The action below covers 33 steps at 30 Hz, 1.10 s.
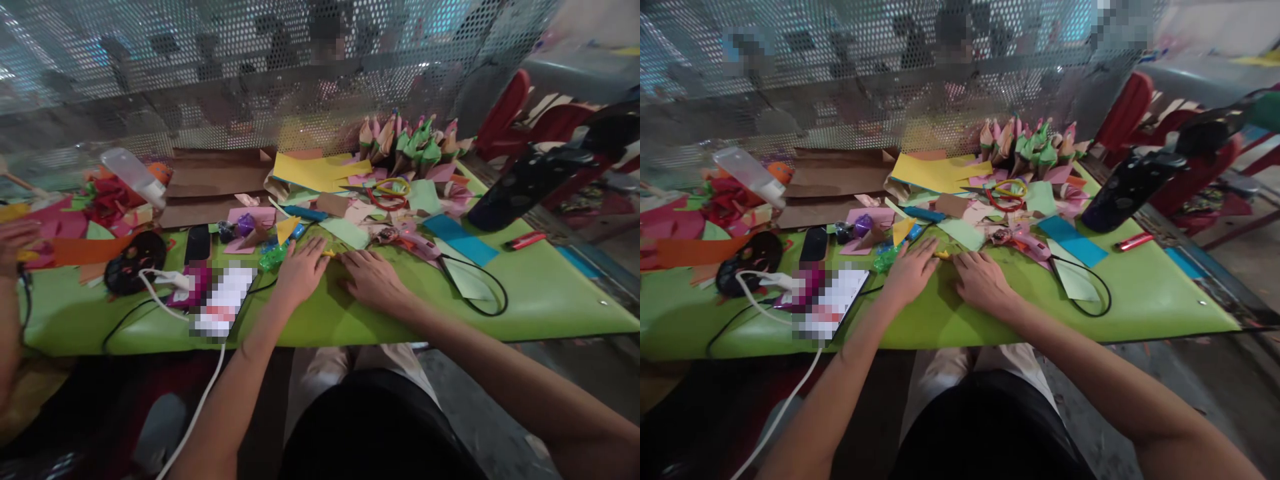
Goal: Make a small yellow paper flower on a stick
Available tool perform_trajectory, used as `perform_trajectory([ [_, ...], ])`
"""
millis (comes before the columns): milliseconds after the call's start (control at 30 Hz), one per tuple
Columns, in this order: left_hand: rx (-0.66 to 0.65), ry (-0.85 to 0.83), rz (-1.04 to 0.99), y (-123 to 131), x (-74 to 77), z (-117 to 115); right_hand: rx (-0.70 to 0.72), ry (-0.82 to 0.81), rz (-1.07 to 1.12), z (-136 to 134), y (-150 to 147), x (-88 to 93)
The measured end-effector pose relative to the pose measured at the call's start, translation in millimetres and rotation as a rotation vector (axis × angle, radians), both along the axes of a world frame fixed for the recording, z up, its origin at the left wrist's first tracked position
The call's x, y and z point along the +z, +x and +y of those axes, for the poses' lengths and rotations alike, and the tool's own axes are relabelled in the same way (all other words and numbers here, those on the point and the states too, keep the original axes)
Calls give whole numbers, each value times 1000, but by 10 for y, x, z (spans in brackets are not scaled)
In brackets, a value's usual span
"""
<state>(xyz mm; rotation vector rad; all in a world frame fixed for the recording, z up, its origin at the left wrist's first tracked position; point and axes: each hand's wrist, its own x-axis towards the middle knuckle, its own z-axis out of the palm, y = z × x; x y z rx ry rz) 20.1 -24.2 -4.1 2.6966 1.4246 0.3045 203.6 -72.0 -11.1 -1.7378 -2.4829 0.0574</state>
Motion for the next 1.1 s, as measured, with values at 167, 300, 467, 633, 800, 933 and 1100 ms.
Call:
perform_trajectory([
  [167, -34, 61, 11, -79, -39, -152, 0, 17, 19, 2, -5, -14],
  [300, -63, 52, 70, -10, -78, -191, 11, 33, 16, 36, 12, -38],
  [467, -45, 51, 108, 46, -28, -137, 47, 35, -3, 90, 24, -22],
  [633, -33, 43, 120, 97, 10, -78, 15, 40, 3, 145, 25, 14],
  [800, -23, 75, 124, 161, 15, -91, -1, 59, -6, 135, 41, 8],
  [933, -30, 66, 137, 101, -28, -206, 29, 81, 0, 41, 17, -30],
  [1100, -17, 48, 138, 82, -36, -210, 14, 97, 1, 47, -7, -50],
])
